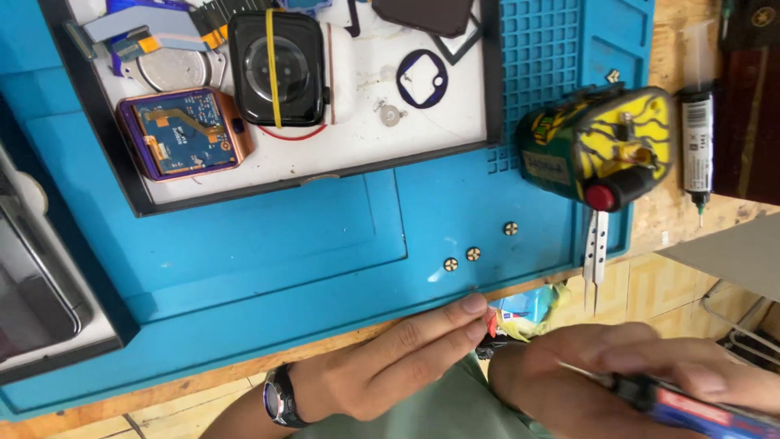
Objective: The person applies a small amount of adhesive from a tube onto a screw on a blue workbench. They then use tweezers to carefully position and adjust the screw, repeating the process of applying adhesive and adjusting the screw's position multiple times.
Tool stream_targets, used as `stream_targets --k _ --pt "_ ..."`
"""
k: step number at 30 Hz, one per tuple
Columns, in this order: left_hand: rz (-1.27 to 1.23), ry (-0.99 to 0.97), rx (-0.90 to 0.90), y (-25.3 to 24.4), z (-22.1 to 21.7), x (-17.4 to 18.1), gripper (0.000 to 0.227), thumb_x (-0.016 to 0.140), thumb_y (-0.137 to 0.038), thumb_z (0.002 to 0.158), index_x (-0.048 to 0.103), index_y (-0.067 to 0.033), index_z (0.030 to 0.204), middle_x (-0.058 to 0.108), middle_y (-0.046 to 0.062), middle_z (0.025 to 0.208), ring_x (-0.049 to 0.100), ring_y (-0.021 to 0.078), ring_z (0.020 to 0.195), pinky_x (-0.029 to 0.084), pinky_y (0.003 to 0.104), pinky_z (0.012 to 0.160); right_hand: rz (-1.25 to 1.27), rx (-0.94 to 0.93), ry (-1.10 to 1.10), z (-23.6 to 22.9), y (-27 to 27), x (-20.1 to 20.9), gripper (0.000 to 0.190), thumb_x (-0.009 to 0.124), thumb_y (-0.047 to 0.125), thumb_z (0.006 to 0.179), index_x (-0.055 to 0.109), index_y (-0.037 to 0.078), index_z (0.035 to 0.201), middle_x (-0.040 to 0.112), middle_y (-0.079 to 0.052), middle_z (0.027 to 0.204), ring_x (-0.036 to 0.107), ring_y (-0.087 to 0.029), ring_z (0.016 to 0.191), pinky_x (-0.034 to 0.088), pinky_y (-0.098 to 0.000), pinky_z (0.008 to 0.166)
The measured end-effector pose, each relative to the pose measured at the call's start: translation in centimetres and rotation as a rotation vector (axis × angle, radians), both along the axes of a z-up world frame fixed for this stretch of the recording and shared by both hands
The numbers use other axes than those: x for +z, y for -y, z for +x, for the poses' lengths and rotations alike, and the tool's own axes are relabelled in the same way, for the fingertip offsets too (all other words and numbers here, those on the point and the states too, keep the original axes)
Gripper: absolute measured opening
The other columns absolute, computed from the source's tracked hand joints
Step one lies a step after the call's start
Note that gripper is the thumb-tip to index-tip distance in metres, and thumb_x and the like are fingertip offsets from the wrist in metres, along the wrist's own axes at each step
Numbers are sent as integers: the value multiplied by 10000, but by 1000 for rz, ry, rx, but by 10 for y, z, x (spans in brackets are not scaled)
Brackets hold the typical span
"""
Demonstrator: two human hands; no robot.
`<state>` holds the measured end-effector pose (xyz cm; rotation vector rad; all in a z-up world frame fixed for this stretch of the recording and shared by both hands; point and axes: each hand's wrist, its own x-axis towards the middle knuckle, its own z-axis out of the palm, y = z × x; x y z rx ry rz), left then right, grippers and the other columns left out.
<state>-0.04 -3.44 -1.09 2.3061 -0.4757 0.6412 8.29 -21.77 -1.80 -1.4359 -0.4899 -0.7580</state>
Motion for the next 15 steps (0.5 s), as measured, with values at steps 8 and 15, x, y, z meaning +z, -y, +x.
stream_targets --k 8,15 --pt "-14 -79 126 37 -15 21 213 598 -172 944 601 -112 1148 629 10 1210 673 68 1029 544 244 827 -451 -304 -526 31 153 58 205 329 92 1027 333 9 839 308 -140 763 357 -225 606 295 -299 584" --pt "-230 -164 -42 57 -38 34 83 552 -79 933 606 -68 994 655 78 1068 641 160 683 472 262 543 -1564 151 -163 62 87 138 741 707 127 912 347 -25 1542 559 -111 830 505 -209 641 444 -366 670"
